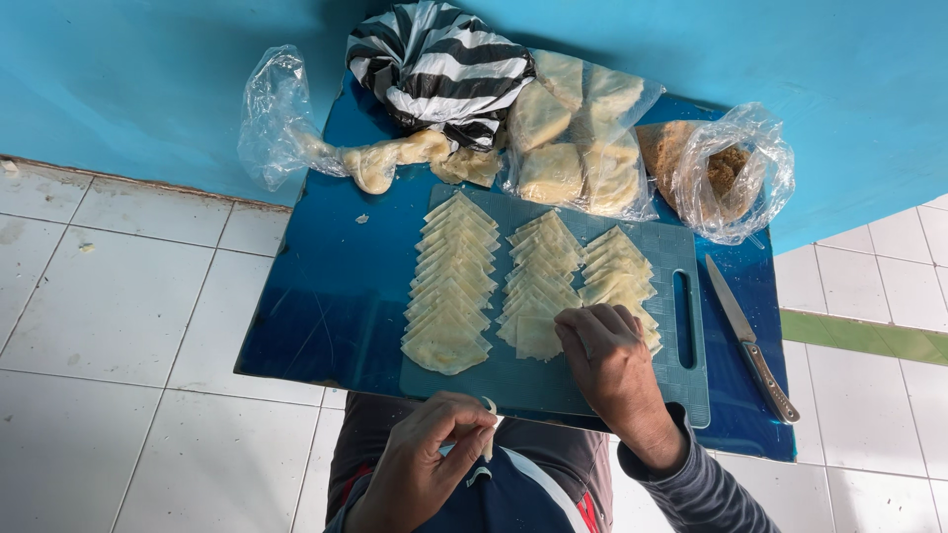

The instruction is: The person sits at a low table and folds filled pastry pouches by hand. They take a cut dough wrapper, add brown filling from a plastic bag onto it, fold the wrapper over the filling, and press the edges together, placing each finished pouch in rows on the cutting board with the others.

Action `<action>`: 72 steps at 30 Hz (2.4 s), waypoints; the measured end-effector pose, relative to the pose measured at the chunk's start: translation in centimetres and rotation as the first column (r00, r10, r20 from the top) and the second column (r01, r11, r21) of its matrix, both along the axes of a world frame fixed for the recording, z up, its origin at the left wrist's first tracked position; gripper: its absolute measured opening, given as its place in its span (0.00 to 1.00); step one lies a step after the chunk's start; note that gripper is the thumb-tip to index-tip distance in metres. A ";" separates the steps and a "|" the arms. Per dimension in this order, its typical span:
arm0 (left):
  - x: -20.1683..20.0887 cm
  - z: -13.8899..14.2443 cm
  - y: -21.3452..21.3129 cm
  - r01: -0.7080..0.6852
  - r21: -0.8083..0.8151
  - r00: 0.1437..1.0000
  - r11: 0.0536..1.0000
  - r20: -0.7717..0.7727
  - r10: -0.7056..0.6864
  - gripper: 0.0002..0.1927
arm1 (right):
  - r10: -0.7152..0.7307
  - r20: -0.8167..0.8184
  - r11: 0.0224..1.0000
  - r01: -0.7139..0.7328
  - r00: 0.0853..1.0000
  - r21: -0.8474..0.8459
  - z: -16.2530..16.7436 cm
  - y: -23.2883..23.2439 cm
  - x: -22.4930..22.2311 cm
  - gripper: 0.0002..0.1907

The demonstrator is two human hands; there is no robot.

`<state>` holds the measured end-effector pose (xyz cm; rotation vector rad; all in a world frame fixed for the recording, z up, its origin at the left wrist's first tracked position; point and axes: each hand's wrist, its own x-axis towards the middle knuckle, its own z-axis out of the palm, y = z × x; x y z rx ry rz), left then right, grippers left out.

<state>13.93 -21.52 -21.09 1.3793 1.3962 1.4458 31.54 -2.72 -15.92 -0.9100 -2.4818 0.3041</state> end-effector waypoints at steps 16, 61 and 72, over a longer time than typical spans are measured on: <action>0.5 1.1 0.1 -0.007 0.050 0.999 0.999 -0.040 0.009 0.06 | -0.017 0.010 0.966 0.014 1.000 0.258 0.9 -2.6 1.0 0.18; -3.1 1.2 -1.4 -0.032 -0.014 0.993 0.999 0.112 0.033 0.07 | 0.143 0.099 0.984 -0.152 0.985 0.092 2.1 -1.0 -0.7 0.06; -3.4 0.5 -1.5 -0.028 -0.024 0.995 0.999 0.100 0.030 0.07 | 0.270 -0.035 0.960 -0.272 0.962 -0.071 5.7 -2.2 -2.4 0.05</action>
